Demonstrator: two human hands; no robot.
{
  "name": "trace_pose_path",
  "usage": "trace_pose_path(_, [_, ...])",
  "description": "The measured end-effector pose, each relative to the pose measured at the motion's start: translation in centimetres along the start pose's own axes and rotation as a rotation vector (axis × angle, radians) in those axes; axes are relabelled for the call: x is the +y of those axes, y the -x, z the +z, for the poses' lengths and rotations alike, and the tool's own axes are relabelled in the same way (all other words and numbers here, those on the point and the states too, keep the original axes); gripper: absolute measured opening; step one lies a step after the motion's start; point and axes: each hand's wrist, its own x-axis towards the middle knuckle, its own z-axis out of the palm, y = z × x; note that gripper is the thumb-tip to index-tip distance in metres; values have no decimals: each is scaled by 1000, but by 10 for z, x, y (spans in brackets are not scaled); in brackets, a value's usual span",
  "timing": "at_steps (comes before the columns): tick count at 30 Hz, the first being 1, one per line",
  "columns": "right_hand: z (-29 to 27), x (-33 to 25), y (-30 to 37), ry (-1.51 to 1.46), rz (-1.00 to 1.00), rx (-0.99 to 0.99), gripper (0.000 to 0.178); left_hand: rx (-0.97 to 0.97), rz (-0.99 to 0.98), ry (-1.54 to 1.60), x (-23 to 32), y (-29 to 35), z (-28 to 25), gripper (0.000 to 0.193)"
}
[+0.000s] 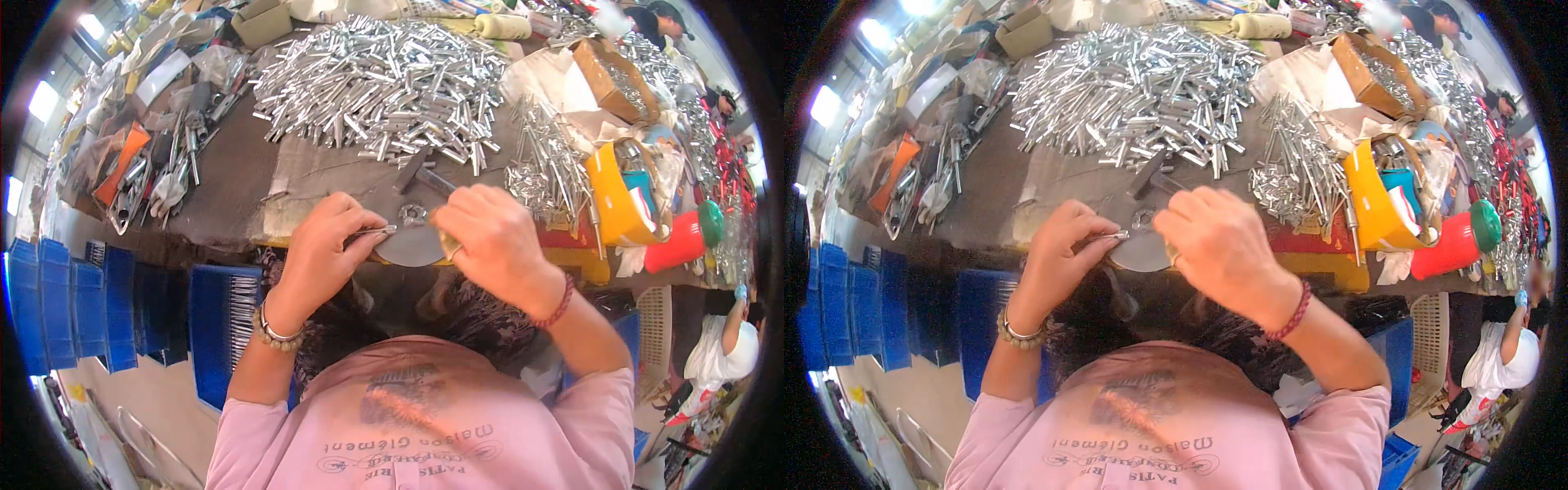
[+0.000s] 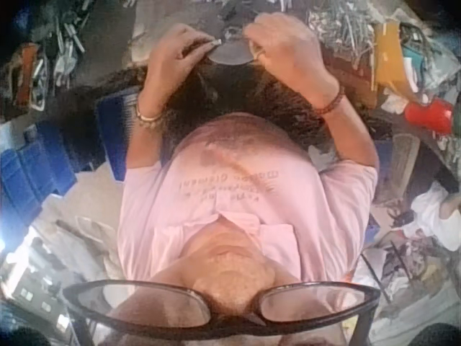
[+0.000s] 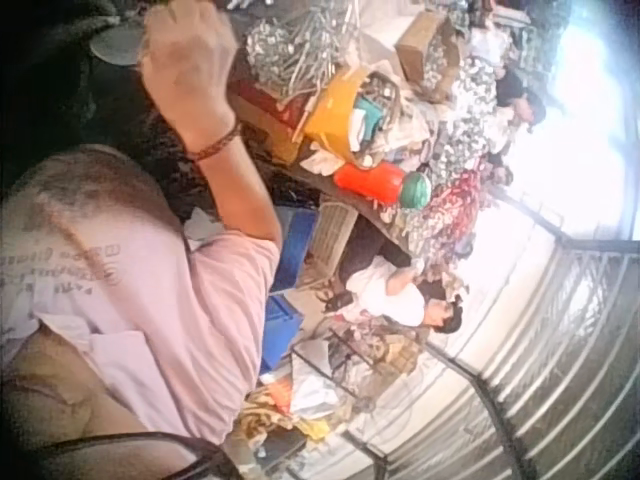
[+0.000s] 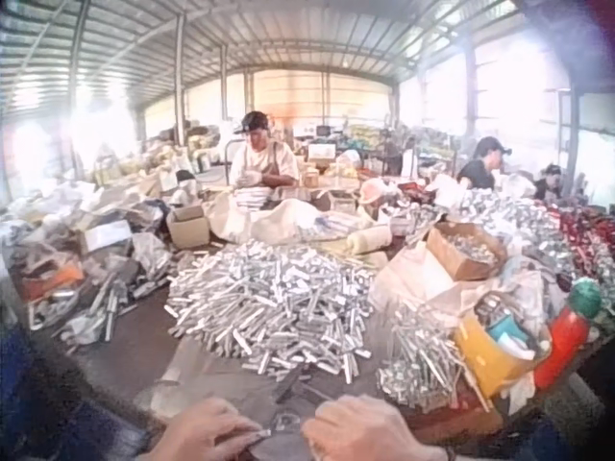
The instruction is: The person assembles metal parts by inserting metal pins into metal tubes, tapping them with a small hammer on a metal plate, and placing the finished pieces into a blue bin.
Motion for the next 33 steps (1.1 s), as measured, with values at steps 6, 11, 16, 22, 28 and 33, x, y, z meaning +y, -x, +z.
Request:
trace_pose_path(6, [21, -14, 11, -43, 98, -21, 8, 48, -38, 69, 2, 6, 2, 18])
trace_pose_path(11, [22, -13, 10, -49, 114, -25, 6, 43, -57, 51, 0, 7, 3, 18])
trace_pose_path(16, [22, -14, 9, -35, 75, -18, 7, 74, -55, 82, -1, 8, 6, 17])
trace_pose_path(22, [22, -13, 8, -27, 25, -22, 9, 97, -75, 131, -3, 9, 9, 18])
trace_pose_path(28, [28, -16, 7, 47, -23, -27, 9, 39, -109, 245, -6, 9, 9, 18])
trace_pose_path(33, [24, -11, 12, 49, 31, -2, 3, 28, -125, 208, -2, 6, 7, 16])
